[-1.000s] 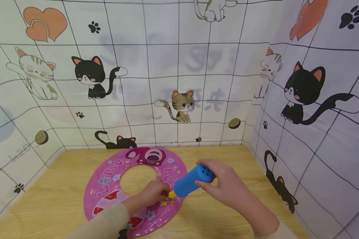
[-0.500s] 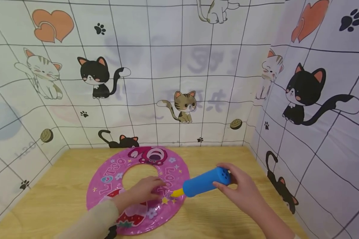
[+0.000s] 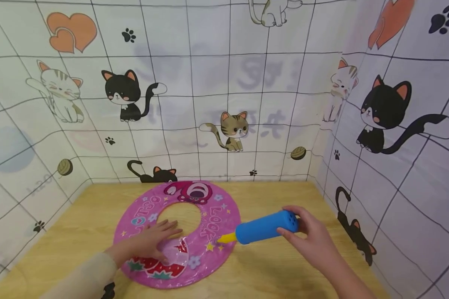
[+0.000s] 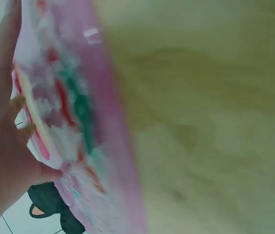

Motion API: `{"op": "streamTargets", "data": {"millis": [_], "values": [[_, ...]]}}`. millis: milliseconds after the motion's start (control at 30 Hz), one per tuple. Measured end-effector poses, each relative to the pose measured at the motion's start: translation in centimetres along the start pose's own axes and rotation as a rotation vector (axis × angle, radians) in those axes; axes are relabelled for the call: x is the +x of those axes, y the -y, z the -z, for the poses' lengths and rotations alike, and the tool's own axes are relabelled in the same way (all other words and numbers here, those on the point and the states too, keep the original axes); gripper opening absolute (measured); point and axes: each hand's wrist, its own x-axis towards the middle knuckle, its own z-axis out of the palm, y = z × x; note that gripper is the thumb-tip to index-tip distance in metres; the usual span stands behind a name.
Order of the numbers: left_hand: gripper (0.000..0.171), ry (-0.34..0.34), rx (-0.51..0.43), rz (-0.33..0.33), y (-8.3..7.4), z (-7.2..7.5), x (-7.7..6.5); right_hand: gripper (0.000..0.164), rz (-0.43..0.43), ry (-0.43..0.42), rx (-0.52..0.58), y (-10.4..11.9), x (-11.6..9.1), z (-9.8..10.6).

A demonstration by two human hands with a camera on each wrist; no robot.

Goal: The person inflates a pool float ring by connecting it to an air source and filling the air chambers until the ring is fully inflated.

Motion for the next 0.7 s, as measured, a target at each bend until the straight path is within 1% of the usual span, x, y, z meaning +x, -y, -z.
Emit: {"op": "streamTargets", "data": {"millis": [67, 167, 300, 433, 567, 700], "values": [[0.088, -0.012, -0.014, 0.033, 0.4, -0.3, -0.6, 0.048, 0.009, -0.007, -0.001, -0.2, 0.0, 0.0], [0.086, -0.048, -0.023, 0.056, 0.8, -1.0, -1.3, 0.048, 0.010, -0.016, -0.004, -0.4, 0.1, -0.2], [0.085, -0.114, -0.026, 0.086, 0.8, -1.8, -2.2, 0.049, 0.006, -0.033, 0.005, -0.9, 0.1, -0.7], [0.082, -0.174, -0.026, 0.131, 0.8, -2.2, -3.4, 0.047, -0.012, -0.037, 0.048, -1.2, 0.4, -1.7], [0.080, -0.221, -0.021, 0.186, 1.1, -2.6, -4.7, 0.046, -0.071, -0.025, 0.094, -1.2, 0.8, -2.9], [0.079, -0.231, -0.035, 0.250, 1.7, -2.7, -5.8, 0.046, -0.147, -0.015, 0.161, -1.3, 1.3, -4.1]]}}
